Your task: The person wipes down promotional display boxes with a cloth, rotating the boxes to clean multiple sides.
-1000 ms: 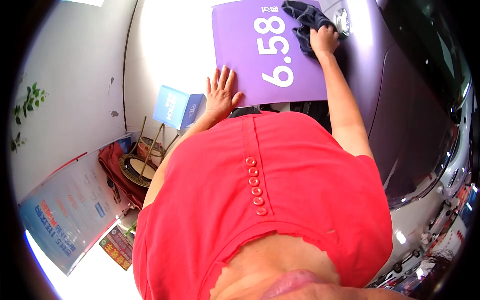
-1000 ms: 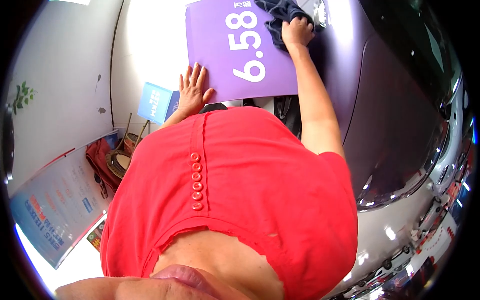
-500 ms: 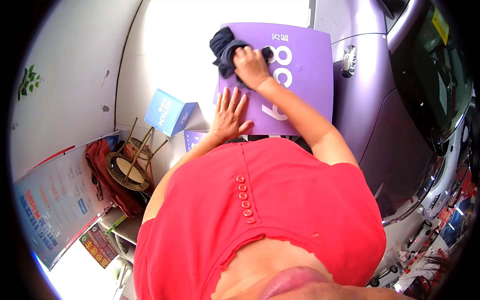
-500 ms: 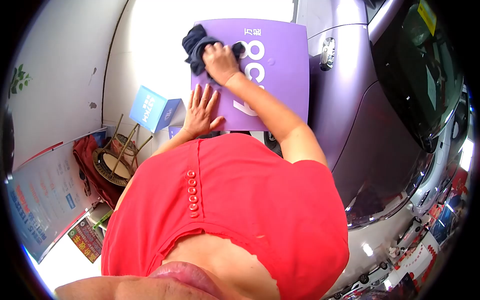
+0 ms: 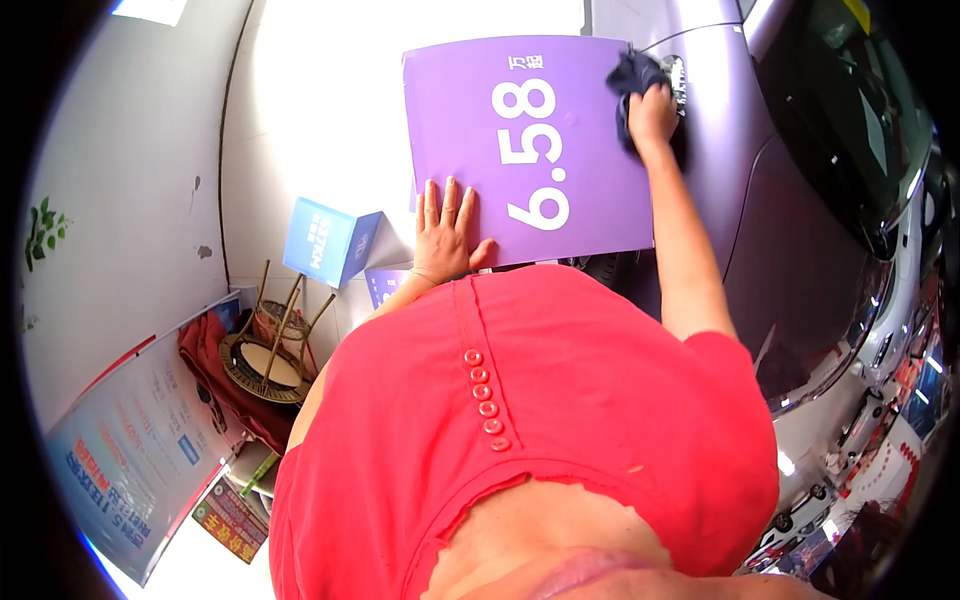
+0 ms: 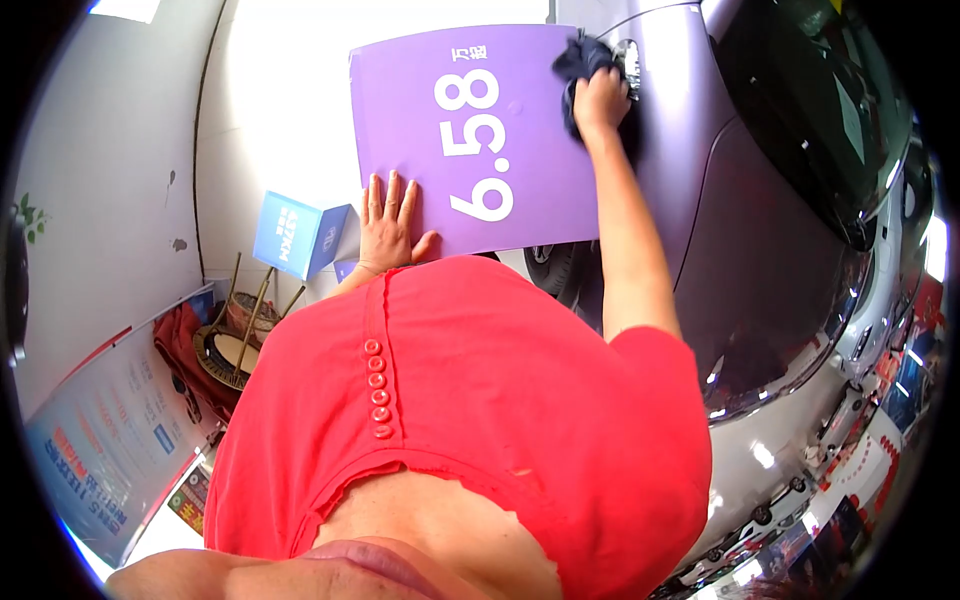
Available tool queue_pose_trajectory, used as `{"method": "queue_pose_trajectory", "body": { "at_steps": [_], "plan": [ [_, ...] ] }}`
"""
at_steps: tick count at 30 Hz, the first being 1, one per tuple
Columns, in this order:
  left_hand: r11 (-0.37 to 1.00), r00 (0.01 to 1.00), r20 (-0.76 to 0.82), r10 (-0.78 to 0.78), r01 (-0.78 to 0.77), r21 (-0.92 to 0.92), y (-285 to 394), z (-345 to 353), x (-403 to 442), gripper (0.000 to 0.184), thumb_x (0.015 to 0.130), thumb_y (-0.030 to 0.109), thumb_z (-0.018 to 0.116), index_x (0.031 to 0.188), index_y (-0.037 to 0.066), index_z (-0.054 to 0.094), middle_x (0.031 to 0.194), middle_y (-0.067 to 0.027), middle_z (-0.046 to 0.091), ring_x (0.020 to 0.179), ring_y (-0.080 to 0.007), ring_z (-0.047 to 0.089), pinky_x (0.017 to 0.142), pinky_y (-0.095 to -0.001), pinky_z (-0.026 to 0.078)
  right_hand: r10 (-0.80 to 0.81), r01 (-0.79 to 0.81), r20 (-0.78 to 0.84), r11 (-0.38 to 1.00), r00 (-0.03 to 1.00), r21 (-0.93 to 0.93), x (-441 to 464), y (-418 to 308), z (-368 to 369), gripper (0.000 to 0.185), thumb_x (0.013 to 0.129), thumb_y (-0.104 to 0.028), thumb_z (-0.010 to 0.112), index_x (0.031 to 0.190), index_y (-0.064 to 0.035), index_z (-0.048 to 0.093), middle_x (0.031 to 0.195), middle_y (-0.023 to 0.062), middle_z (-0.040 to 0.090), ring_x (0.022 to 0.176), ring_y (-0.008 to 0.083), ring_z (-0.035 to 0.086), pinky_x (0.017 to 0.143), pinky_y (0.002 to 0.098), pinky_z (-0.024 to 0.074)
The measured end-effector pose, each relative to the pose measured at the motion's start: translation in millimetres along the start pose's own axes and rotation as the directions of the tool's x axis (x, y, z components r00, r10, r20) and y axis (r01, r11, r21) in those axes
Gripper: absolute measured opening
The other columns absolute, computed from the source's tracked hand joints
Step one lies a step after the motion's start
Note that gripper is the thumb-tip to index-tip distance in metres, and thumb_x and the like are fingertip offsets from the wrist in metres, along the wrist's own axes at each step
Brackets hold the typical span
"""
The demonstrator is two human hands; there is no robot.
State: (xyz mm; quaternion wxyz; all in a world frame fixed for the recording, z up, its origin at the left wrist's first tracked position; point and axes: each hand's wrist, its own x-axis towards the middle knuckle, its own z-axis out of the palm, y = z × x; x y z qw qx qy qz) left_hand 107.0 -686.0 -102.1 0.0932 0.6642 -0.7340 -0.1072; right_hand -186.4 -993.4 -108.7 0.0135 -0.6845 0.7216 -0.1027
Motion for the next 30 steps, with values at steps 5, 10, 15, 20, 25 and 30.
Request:
{"method": "queue_pose_trajectory", "body": {
  "at_steps": [5,10,15,20,25,30],
  "plan": [
    [1.000,1.000,-0.005,-0.008,0.009,0.022,0,4,-1,0.089,0.085,0.057,0.062,0.153,0.008,0.035,0.160,-0.0235,0.022,0.147,-0.0499,0.013,0.119,-0.0604,0.012,-0.160,0.151,-0.053,0.977,0.986,-0.149,-178,11,-46,0.028,0.077,-0.021,0.068,0.100,-0.0046,0.064,0.119,0.0113,0.057,0.110,0.0341,0.052,0.085,0.0541,0.0459],
    [0.999,1.000,-0.028,-0.013,0.014,0.042,1,4,0,0.088,0.083,0.058,0.064,0.152,0.009,0.039,0.159,-0.0227,0.026,0.147,-0.0499,0.016,0.119,-0.0605,0.012,-0.315,0.316,0.027,0.945,0.949,-0.087,-295,-15,-49,0.033,0.067,-0.020,0.074,0.096,-0.0089,0.065,0.115,0.0072,0.054,0.110,0.0298,0.049,0.087,0.0476,0.0420],
    [0.995,0.999,-0.029,0.021,-0.018,0.099,-3,7,2,0.088,0.084,0.059,0.062,0.152,0.009,0.037,0.159,-0.0228,0.026,0.147,-0.0505,0.016,0.120,-0.0606,0.010,-0.476,0.464,0.005,0.858,0.879,0.221,-241,-64,-52,0.032,0.070,-0.020,0.073,0.098,-0.0069,0.067,0.119,0.0082,0.056,0.113,0.0300,0.049,0.095,0.0487,0.0368],
    [0.996,0.999,-0.026,0.038,-0.036,0.078,-5,9,0,0.088,0.085,0.059,0.060,0.153,0.009,0.036,0.160,-0.0231,0.024,0.147,-0.0504,0.014,0.119,-0.0608,0.009,-0.613,0.614,-0.074,0.762,0.786,0.206,-152,-128,-13,0.023,0.073,-0.021,0.072,0.091,-0.0074,0.069,0.115,0.0085,0.056,0.112,0.0294,0.050,0.093,0.0496,0.0380],
    [0.998,1.000,-0.005,0.029,-0.029,0.057,-2,-2,1,0.086,0.086,0.058,0.059,0.152,0.007,0.038,0.160,-0.0245,0.024,0.147,-0.0519,0.015,0.119,-0.0615,0.009,-0.457,0.460,-0.102,0.888,0.884,0.015,-20,-110,18,0.034,0.079,-0.034,0.068,0.095,-0.0044,0.071,0.119,0.0138,0.059,0.105,0.0353,0.058,0.089,0.0496,0.0464],
    [0.999,1.000,-0.009,0.021,-0.022,-0.044,-1,-10,0,0.074,0.093,0.045,0.058,0.152,0.006,0.037,0.159,-0.0256,0.024,0.148,-0.0484,0.016,0.120,-0.0570,0.013,0.197,-0.212,0.085,0.948,0.977,0.236,51,-40,10,0.063,0.084,-0.045,0.063,0.123,0.0043,0.064,0.127,0.0313,0.061,0.117,0.0409,0.061,0.102,0.0438,0.0470]
  ]
}}
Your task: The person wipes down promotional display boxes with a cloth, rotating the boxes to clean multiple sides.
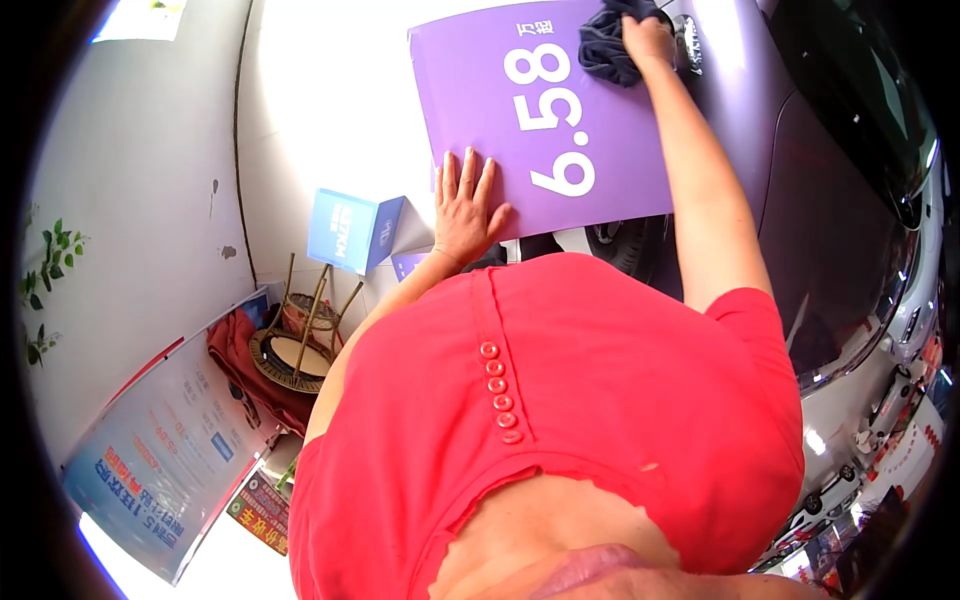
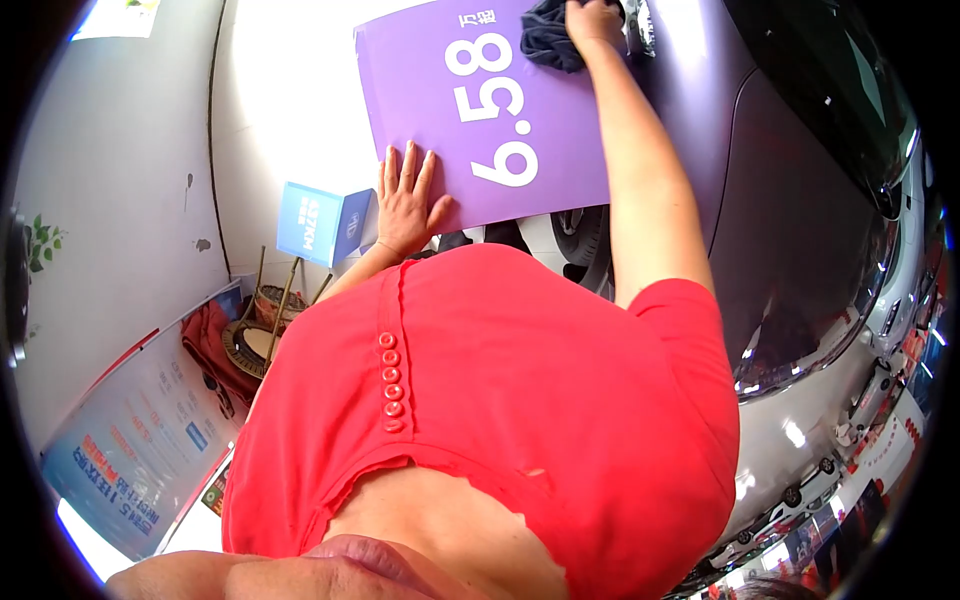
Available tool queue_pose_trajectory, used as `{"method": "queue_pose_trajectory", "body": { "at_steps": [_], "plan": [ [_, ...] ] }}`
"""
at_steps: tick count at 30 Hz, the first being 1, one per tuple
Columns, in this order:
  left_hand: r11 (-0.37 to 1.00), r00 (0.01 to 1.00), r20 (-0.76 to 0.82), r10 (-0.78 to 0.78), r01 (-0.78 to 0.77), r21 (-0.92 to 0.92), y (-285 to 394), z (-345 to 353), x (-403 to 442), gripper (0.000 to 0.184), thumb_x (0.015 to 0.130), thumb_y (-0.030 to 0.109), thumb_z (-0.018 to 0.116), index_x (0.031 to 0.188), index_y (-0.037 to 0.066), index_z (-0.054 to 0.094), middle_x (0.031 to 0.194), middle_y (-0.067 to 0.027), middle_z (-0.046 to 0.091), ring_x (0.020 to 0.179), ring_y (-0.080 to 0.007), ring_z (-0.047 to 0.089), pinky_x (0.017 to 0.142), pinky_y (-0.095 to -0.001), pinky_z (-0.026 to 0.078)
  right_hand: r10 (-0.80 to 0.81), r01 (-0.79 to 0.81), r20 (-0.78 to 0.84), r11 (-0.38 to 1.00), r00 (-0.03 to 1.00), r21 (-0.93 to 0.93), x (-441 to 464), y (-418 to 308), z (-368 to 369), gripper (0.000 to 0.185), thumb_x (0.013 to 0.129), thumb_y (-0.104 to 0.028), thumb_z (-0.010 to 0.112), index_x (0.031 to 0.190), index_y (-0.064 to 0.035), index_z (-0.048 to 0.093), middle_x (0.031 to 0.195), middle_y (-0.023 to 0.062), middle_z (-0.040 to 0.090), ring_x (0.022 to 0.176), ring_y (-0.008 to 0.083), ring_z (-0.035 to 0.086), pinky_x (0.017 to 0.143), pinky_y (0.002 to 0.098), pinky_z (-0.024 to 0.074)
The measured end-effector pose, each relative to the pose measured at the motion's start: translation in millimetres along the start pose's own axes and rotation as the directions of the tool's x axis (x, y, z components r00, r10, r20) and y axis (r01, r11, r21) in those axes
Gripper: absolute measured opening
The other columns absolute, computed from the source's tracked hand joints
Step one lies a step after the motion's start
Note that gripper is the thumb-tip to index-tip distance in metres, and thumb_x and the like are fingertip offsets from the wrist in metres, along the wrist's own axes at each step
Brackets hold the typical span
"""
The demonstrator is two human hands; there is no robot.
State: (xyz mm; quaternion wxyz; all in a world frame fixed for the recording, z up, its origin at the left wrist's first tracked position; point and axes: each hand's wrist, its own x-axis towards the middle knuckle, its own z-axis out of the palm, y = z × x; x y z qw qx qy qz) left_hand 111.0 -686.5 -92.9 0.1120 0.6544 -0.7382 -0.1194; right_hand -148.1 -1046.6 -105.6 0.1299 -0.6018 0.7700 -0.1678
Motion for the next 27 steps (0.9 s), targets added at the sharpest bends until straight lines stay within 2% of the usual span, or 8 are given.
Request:
{"method": "queue_pose_trajectory", "body": {
  "at_steps": [3,6,10,13,19,22,24,27],
  "plan": [
    [0.966,0.980,-0.152,-0.128,0.089,-0.241,-16,-3,5,0.069,0.096,0.037,0.058,0.152,0.004,0.035,0.160,-0.0247,0.022,0.149,-0.0436,0.017,0.120,-0.0526,0.017,0.014,-0.054,0.196,0.977,0.981,0.204,51,55,32,0.083,0.077,-0.066,0.067,0.120,0.0054,0.067,0.124,0.0307,0.063,0.121,0.0402,0.060,0.103,0.0392,0.0459],
    [0.836,0.851,-0.293,-0.435,0.262,-0.481,-62,12,34,0.071,0.099,0.037,0.054,0.152,-0.003,0.030,0.161,-0.0245,0.023,0.149,-0.0396,0.022,0.121,-0.0469,0.019,0.039,-0.099,0.241,0.965,0.970,0.243,29,40,16,0.065,0.081,-0.044,0.070,0.124,0.0042,0.064,0.124,0.0224,0.066,0.117,0.0341,0.063,0.098,0.0375,0.0485],
    [0.173,0.714,0.396,-0.577,0.581,-0.795,-102,-11,84,0.058,0.100,0.043,0.050,0.127,-0.008,0.058,0.112,-0.0156,0.062,0.102,-0.0246,0.057,0.097,-0.0369,0.043,0.073,-0.091,0.190,0.992,0.979,0.087,9,19,-10,0.063,0.077,-0.045,0.065,0.119,0.0016,0.067,0.119,0.0299,0.066,0.117,0.0388,0.062,0.102,0.0405,0.0469],
    [0.079,0.707,0.338,-0.621,0.485,-0.871,-98,-33,93,0.041,0.098,0.038,0.054,0.084,0.001,0.063,0.079,-0.0039,0.055,0.077,-0.0155,0.048,0.075,-0.0311,0.039,0.058,-0.067,0.042,0.967,0.997,0.247,-1,30,-24,0.062,0.076,-0.041,0.064,0.120,0.0025,0.066,0.119,0.0285,0.066,0.117,0.0373,0.062,0.103,0.0393,0.0454],
    [0.162,0.824,0.113,-0.555,0.241,-0.957,-129,-102,98,0.048,0.103,0.041,0.041,0.122,0.003,0.063,0.112,-0.0095,0.068,0.109,-0.0203,0.060,0.104,-0.0368,0.040,0.025,0.001,-0.022,0.636,0.999,0.772,-34,6,-94,0.047,0.081,-0.029,0.065,0.110,0.0082,0.065,0.101,0.0150,0.069,0.090,0.0211,0.064,0.079,0.0327,0.0511],
    [-0.209,0.864,0.093,-0.495,-0.014,-0.978,-230,-48,103,0.045,0.104,0.041,0.041,0.119,0.004,0.063,0.115,-0.0087,0.067,0.112,-0.0204,0.059,0.101,-0.0380,0.040,0.021,0.125,-0.163,0.549,0.986,0.826,-61,2,-113,0.041,0.082,-0.023,0.064,0.111,0.0068,0.066,0.101,0.0118,0.069,0.091,0.0209,0.064,0.082,0.0327,0.0502],
    [0.145,0.858,-0.054,-0.510,0.025,-0.989,-153,-86,93,0.046,0.104,0.041,0.041,0.120,0.004,0.062,0.116,-0.0091,0.067,0.113,-0.0213,0.059,0.101,-0.0392,0.040,0.010,0.098,-0.109,0.362,0.994,0.927,-83,6,-118,0.039,0.081,-0.018,0.063,0.112,0.0044,0.067,0.102,0.0094,0.069,0.092,0.0203,0.063,0.083,0.0323,0.0497],
    [0.041,0.744,0.122,-0.657,0.197,-0.980,-129,-74,83,0.057,0.101,0.048,0.039,0.134,0.003,0.053,0.124,-0.0139,0.064,0.119,-0.0261,0.057,0.106,-0.0412,0.039,0.055,0.071,-0.092,0.311,0.994,0.948,-105,39,-91,0.042,0.078,-0.014,0.063,0.117,0.0008,0.065,0.108,0.0071,0.066,0.100,0.0203,0.060,0.089,0.0331,0.0470]
  ]
}}
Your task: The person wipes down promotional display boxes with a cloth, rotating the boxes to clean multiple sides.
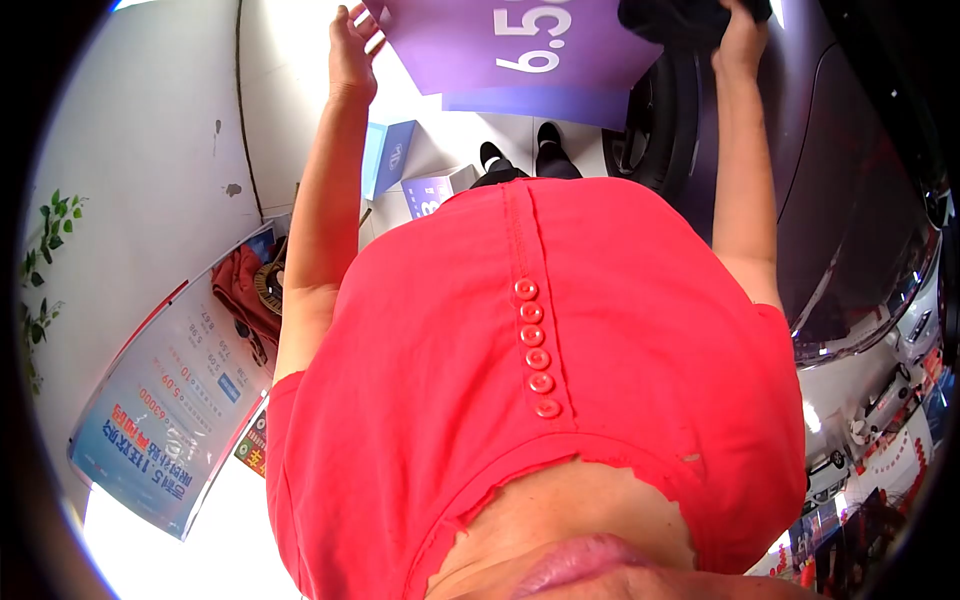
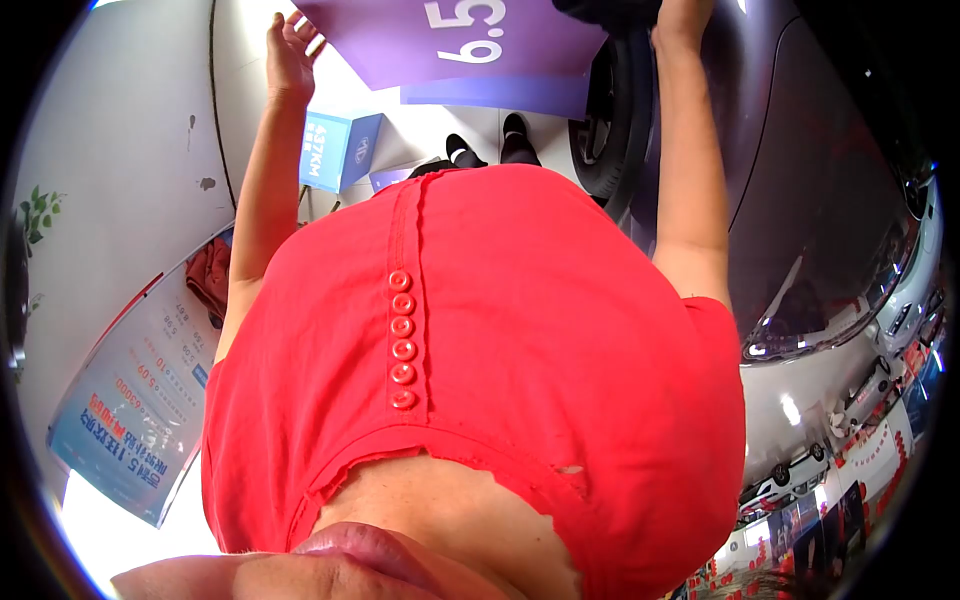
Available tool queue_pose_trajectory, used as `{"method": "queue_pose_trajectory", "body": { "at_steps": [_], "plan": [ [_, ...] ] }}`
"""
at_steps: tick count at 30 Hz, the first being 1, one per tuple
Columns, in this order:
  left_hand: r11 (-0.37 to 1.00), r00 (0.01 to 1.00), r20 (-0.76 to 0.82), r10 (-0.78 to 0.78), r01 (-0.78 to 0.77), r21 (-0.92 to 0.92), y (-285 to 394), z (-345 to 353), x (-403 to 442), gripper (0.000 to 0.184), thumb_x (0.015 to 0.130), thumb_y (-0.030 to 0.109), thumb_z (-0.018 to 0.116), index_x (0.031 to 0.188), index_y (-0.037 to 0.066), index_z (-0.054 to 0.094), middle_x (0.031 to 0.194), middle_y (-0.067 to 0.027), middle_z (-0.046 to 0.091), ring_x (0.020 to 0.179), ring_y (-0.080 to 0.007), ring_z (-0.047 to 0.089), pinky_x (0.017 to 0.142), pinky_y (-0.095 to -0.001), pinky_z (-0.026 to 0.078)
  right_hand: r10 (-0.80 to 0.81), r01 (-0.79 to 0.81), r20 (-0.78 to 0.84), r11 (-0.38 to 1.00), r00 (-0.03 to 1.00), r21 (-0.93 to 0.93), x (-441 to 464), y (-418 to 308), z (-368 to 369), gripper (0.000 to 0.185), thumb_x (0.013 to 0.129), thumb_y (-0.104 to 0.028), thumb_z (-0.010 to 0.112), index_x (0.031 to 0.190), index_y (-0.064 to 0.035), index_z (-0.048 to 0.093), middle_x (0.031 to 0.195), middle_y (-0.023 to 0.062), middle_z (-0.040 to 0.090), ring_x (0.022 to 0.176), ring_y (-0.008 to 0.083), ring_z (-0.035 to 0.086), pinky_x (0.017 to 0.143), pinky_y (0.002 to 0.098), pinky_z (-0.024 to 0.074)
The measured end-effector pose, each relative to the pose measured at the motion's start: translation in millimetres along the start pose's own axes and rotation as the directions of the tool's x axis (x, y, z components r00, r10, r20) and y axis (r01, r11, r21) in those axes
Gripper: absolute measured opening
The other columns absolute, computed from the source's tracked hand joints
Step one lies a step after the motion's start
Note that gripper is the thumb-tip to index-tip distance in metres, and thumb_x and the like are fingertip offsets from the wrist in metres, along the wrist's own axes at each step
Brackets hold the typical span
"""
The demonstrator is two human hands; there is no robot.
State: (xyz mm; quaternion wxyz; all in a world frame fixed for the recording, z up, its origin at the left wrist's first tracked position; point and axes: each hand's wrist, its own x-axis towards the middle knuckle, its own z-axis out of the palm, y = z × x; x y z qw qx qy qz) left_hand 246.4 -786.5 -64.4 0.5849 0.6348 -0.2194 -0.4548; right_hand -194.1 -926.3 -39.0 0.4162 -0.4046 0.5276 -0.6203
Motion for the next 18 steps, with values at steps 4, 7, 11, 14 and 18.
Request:
{"method": "queue_pose_trajectory", "body": {
  "at_steps": [4,7,11,14,18],
  "plan": [
    [0.969,0.966,0.122,-0.227,0.211,0.132,-31,6,-27,0.080,0.096,0.070,0.021,0.149,0.013,0.038,0.143,-0.0120,0.053,0.132,-0.0290,0.048,0.113,-0.0489,0.029,0.091,-0.092,-0.029,0.995,0.995,-0.043,-41,69,-48,0.034,0.084,-0.013,0.060,0.115,-0.0002,0.066,0.108,0.0077,0.067,0.100,0.0210,0.061,0.090,0.0334,0.0482],
    [0.900,0.899,0.058,-0.435,0.431,0.061,-82,-4,-28,0.071,0.094,0.067,0.027,0.140,0.017,0.046,0.128,-0.0053,0.057,0.127,-0.0231,0.046,0.112,-0.0489,0.027,0.212,-0.211,-0.001,0.974,0.977,-0.086,-82,104,-77,0.038,0.082,-0.004,0.057,0.119,0.0002,0.064,0.116,0.0064,0.064,0.108,0.0191,0.059,0.095,0.0332,0.0464],
    [0.832,0.833,-0.023,-0.552,0.550,-0.070,-130,-17,-50,0.063,0.095,0.062,0.035,0.137,0.016,0.046,0.141,-0.0065,0.047,0.137,-0.0264,0.039,0.115,-0.0518,0.026,0.358,-0.364,-0.069,0.924,0.931,-0.117,-126,126,-97,0.034,0.085,-0.005,0.053,0.117,-0.0011,0.065,0.112,0.0037,0.064,0.102,0.0160,0.057,0.093,0.0302,0.0435],
    [0.844,0.843,-0.027,-0.537,0.535,-0.040,-127,-20,-68,0.067,0.097,0.060,0.036,0.146,0.014,0.040,0.149,-0.0102,0.041,0.142,-0.0274,0.034,0.116,-0.0520,0.025,0.362,-0.372,-0.113,0.924,0.925,-0.088,-138,119,-106,0.032,0.084,-0.004,0.055,0.114,-0.0029,0.066,0.110,0.0030,0.065,0.101,0.0156,0.057,0.094,0.0301,0.0426],
    [0.963,0.965,-0.005,-0.263,0.263,0.062,-109,-18,-80,0.072,0.101,0.052,0.046,0.156,0.010,0.027,0.150,-0.0176,0.041,0.138,-0.0253,0.039,0.114,-0.0451,0.030,0.223,-0.233,-0.118,0.970,0.968,-0.073,-136,47,-89,0.034,0.082,0.000,0.061,0.115,0.0005,0.067,0.118,0.0058,0.066,0.110,0.0192,0.059,0.102,0.0324,0.0412]
  ]
}}
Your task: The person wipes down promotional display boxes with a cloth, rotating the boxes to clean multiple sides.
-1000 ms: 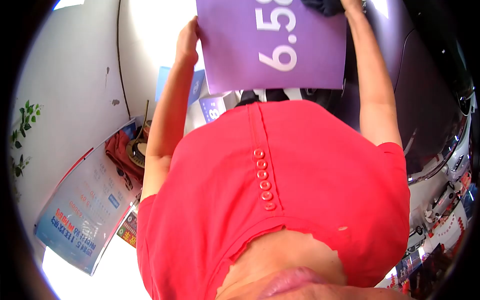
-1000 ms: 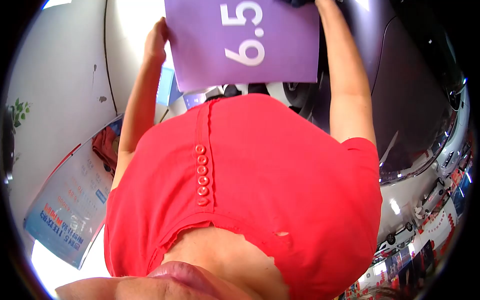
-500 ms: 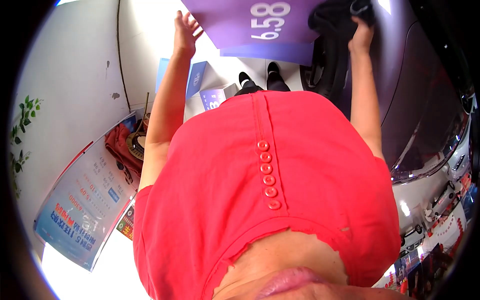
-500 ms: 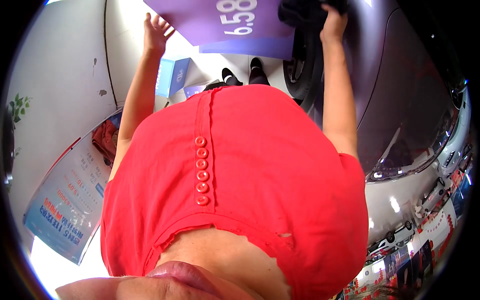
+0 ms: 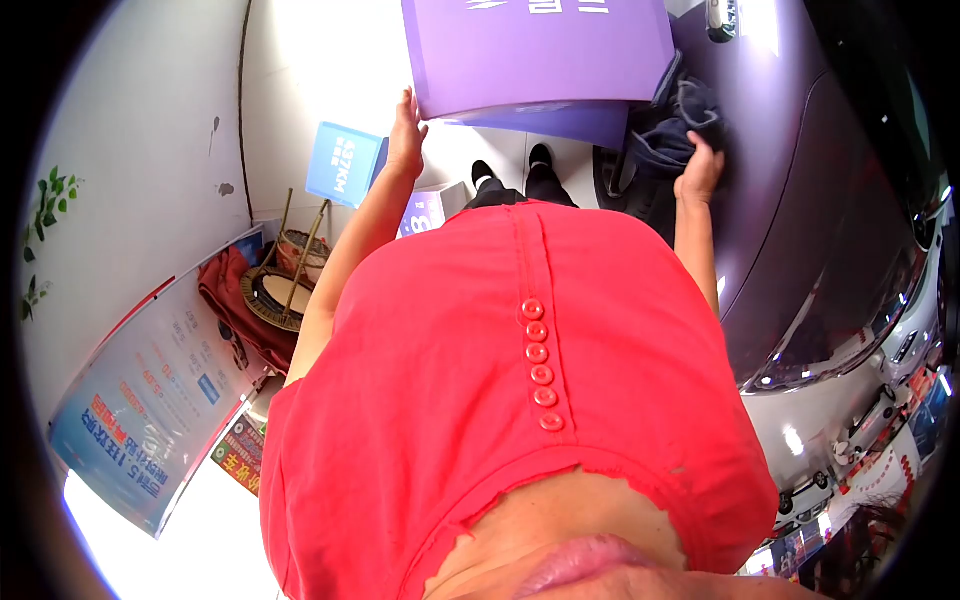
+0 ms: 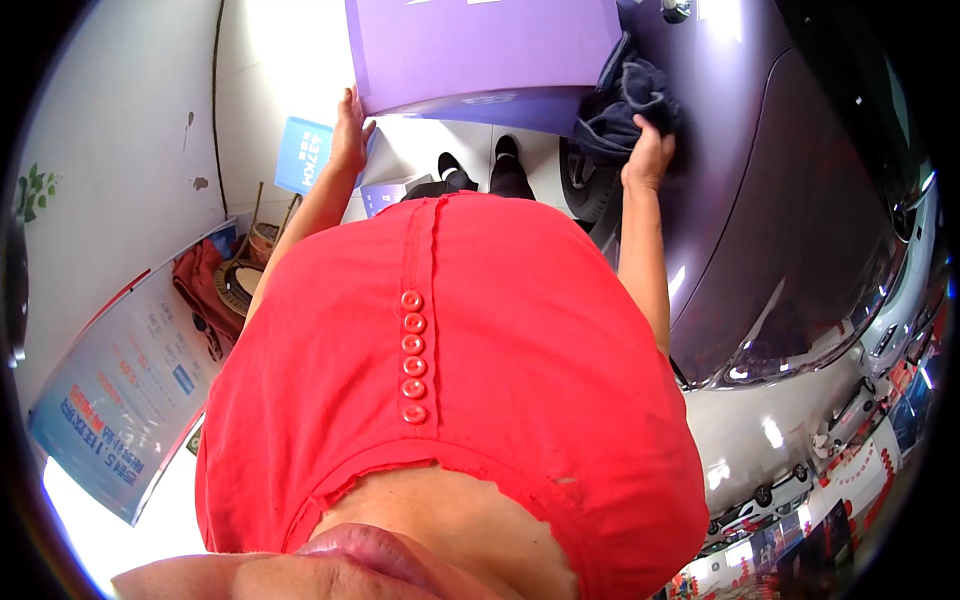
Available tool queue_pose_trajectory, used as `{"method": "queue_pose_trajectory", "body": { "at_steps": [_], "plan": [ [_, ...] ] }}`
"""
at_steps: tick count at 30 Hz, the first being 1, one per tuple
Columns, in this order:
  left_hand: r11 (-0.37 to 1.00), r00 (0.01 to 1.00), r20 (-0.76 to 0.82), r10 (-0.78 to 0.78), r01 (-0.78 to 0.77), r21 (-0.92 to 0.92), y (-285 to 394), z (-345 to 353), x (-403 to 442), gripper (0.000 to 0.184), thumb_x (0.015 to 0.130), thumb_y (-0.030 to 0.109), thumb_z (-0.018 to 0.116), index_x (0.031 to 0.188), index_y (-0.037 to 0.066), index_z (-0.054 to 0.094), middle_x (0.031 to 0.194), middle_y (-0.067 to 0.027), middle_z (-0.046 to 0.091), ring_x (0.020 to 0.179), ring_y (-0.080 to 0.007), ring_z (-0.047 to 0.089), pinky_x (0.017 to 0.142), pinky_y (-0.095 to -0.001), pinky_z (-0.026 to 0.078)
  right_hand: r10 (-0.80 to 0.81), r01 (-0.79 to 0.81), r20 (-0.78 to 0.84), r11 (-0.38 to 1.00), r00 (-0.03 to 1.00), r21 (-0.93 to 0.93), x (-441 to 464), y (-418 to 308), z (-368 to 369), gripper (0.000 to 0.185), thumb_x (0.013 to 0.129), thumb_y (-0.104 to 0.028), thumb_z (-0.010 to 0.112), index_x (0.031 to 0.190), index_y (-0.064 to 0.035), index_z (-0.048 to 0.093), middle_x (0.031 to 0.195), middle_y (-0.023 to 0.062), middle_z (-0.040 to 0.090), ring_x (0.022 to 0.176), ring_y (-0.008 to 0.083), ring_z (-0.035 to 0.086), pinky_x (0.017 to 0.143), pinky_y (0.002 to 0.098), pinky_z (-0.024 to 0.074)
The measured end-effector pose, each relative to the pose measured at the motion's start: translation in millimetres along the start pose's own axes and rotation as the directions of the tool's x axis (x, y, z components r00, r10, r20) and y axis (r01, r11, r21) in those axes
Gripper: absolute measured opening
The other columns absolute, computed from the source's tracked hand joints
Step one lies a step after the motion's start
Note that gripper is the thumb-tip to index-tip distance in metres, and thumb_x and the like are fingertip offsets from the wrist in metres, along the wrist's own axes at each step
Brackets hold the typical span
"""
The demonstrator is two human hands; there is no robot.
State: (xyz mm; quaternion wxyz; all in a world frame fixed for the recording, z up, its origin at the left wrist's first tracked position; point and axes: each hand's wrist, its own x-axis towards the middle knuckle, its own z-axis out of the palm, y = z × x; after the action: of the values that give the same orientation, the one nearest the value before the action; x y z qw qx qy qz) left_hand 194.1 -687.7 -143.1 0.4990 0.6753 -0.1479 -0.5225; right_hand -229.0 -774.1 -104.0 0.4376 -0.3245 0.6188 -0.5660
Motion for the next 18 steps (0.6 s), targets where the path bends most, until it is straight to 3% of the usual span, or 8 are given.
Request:
{"method": "queue_pose_trajectory", "body": {
  "at_steps": [4,5,7,9,11,14,16,18],
  "plan": [
    [0.975,0.968,0.235,0.087,-0.131,0.180,8,3,-4,0.069,0.100,0.030,0.060,0.156,0.009,0.025,0.141,-0.0133,0.051,0.131,-0.0218,0.045,0.113,-0.0338,0.031,-0.238,0.279,0.254,0.950,0.938,-0.141,6,-54,29,0.031,0.092,-0.007,0.062,0.120,0.0044,0.065,0.120,0.0068,0.066,0.111,0.0179,0.060,0.102,0.0316,0.0426],
    [0.976,0.969,0.229,0.087,-0.129,0.176,12,6,-8,0.069,0.100,0.030,0.060,0.156,0.009,0.025,0.141,-0.0133,0.051,0.131,-0.0218,0.045,0.113,-0.0338,0.031,-0.342,0.424,0.325,0.878,0.882,-0.225,11,-54,45,0.034,0.095,-0.023,0.063,0.117,0.0034,0.067,0.119,0.0129,0.067,0.109,0.0246,0.063,0.101,0.0347,0.0437],
    [0.969,0.967,0.247,0.069,-0.124,0.215,19,10,-15,0.066,0.100,0.032,0.058,0.154,0.009,0.028,0.141,-0.0141,0.050,0.131,-0.0218,0.045,0.113,-0.0345,0.031,-0.346,0.547,0.426,0.466,0.836,-0.696,32,-18,67,0.042,0.095,-0.039,0.062,0.104,0.0018,0.072,0.116,0.0167,0.066,0.105,0.0353,0.062,0.100,0.0449,0.0432],
    [0.966,0.967,0.241,0.082,-0.137,0.220,16,11,-15,0.065,0.101,0.032,0.057,0.154,0.008,0.028,0.140,-0.0145,0.051,0.131,-0.0220,0.045,0.113,-0.0346,0.031,-0.409,0.579,0.568,-0.110,0.715,-0.808,8,8,106,0.052,0.090,-0.051,0.062,0.086,-0.0001,0.074,0.108,0.0184,0.064,0.104,0.0378,0.057,0.091,0.0535,0.0415],
    [0.961,0.966,0.239,0.099,-0.156,0.229,10,10,-8,0.064,0.101,0.032,0.057,0.153,0.008,0.029,0.139,-0.0149,0.051,0.130,-0.0222,0.046,0.113,-0.0348,0.031,-0.413,0.712,0.637,0.040,0.651,-0.701,-20,18,145,0.051,0.086,-0.052,0.066,0.073,-0.0033,0.073,0.102,0.0145,0.063,0.103,0.0322,0.054,0.084,0.0527,0.0396],
    [0.966,0.961,0.230,0.151,-0.193,0.173,-3,5,1,0.055,0.101,0.032,0.055,0.148,0.006,0.040,0.136,-0.0108,0.053,0.122,-0.0202,0.049,0.104,-0.0353,0.040,-0.357,0.922,0.852,0.100,0.383,-0.373,-86,14,199,0.028,0.075,-0.036,0.070,0.074,-0.0089,0.073,0.100,0.0097,0.064,0.103,0.0285,0.054,0.084,0.0477,0.0374],
    [0.946,0.978,0.131,0.163,-0.192,0.260,-20,-10,7,0.038,0.100,0.023,0.054,0.133,0.005,0.055,0.121,-0.0083,0.062,0.107,-0.0169,0.054,0.094,-0.0350,0.047,-0.414,0.989,0.899,0.075,0.146,-0.126,-122,25,233,0.025,0.078,-0.032,0.066,0.083,-0.0082,0.072,0.105,0.0071,0.065,0.106,0.0248,0.055,0.087,0.0458,0.0381],
    [0.858,0.968,0.167,0.187,-0.244,0.451,-45,-41,21,0.031,0.098,0.018,0.055,0.124,0.003,0.062,0.112,-0.0092,0.066,0.098,-0.0167,0.055,0.089,-0.0342,0.049,-0.480,0.997,0.874,0.047,0.080,-0.066,-141,26,248,0.024,0.077,-0.031,0.067,0.086,-0.0099,0.072,0.108,0.0036,0.064,0.106,0.0225,0.056,0.090,0.0443,0.0387]
  ]
}}
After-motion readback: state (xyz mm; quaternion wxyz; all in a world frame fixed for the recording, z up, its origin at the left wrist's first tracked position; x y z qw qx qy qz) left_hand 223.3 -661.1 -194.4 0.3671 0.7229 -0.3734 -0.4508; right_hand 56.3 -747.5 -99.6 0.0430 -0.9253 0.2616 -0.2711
